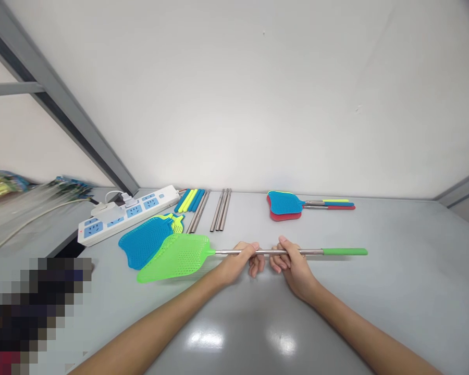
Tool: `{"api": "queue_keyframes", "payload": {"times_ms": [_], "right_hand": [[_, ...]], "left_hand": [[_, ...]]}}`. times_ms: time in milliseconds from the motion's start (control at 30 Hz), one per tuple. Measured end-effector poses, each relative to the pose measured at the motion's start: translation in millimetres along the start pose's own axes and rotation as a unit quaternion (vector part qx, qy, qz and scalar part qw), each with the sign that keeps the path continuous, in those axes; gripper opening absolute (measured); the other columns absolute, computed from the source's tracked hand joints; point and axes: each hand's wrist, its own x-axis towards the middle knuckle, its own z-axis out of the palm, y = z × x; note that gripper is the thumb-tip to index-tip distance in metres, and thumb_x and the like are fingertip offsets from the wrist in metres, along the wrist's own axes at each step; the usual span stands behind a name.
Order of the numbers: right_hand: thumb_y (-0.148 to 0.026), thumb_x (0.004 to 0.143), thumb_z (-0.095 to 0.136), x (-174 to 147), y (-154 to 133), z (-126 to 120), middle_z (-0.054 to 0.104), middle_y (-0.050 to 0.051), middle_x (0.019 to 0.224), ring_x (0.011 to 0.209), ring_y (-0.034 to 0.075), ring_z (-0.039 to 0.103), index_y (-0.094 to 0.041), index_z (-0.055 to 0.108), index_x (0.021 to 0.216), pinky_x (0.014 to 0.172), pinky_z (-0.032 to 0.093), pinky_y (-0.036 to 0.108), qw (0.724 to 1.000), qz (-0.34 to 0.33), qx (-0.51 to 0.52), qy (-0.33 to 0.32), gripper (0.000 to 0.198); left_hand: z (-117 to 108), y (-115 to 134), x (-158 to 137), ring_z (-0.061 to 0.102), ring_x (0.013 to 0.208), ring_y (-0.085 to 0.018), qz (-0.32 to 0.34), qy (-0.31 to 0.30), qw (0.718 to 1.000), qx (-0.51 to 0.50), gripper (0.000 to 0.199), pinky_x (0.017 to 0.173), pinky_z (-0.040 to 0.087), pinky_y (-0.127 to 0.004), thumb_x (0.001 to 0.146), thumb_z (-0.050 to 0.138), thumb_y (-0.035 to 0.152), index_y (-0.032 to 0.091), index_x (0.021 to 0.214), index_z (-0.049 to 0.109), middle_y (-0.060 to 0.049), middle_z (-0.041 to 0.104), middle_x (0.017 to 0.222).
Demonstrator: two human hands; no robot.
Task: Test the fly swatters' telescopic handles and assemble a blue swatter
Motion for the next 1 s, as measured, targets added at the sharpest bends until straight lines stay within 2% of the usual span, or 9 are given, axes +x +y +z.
{"api": "queue_keyframes", "payload": {"times_ms": [267,433,667,833,1000], "right_hand": [[-0.033,0.075,0.050,2.4,3.2,-3.7,0.030,-0.005,0.038,0.039,0.009,0.034,-0.018,0.033,0.039,0.046,0.026,0.025,1.000,0.022,0.002,-0.006,0.043],[-0.031,0.074,0.052,3.4,3.0,-4.8,0.028,-0.006,0.040,0.040,0.009,0.033,-0.018,0.035,0.041,0.045,0.026,0.025,1.000,0.024,0.014,-0.008,0.040],[-0.033,0.075,0.051,3.5,0.7,-3.2,0.030,-0.005,0.042,0.043,0.009,0.033,-0.017,0.040,0.044,0.047,0.027,0.026,0.998,0.023,-0.043,-0.033,0.037],[-0.036,0.077,0.048,3.8,1.8,-5.2,0.034,-0.004,0.042,0.043,0.009,0.033,-0.016,0.044,0.045,0.048,0.026,0.026,0.995,0.020,-0.092,-0.046,0.037],[-0.038,0.077,0.048,4.4,1.7,-4.8,0.036,-0.003,0.043,0.044,0.010,0.035,-0.016,0.042,0.045,0.050,0.027,0.026,0.994,0.025,-0.095,-0.049,0.038]], "left_hand": [[-3.3,3.9,0.2,0.043,0.042,-0.009,0.010,0.058,0.998,-0.011,0.045,0.051,0.033,-0.022,0.081,0.036,0.039,0.012,0.052,0.055,0.001,0.045,0.039],[-4.8,4.9,0.5,0.041,0.042,-0.008,0.010,0.032,0.999,-0.014,0.036,0.048,0.032,-0.021,0.079,0.043,0.037,0.012,0.056,0.055,0.002,0.045,0.041],[-2.8,3.1,0.4,0.040,0.042,-0.007,-0.007,0.030,1.000,-0.003,0.032,0.044,0.030,-0.019,0.076,0.048,0.036,0.012,0.057,0.052,0.003,0.044,0.044],[-1.4,6.3,0.6,0.042,0.044,-0.007,-0.007,0.032,0.999,-0.002,0.030,0.046,0.032,-0.019,0.077,0.046,0.034,0.012,0.059,0.054,0.002,0.046,0.045],[-0.6,7.3,1.9,0.045,0.045,-0.009,-0.010,0.043,0.998,-0.039,0.030,0.050,0.036,-0.021,0.078,0.041,0.029,0.012,0.058,0.056,0.001,0.048,0.044]]}}
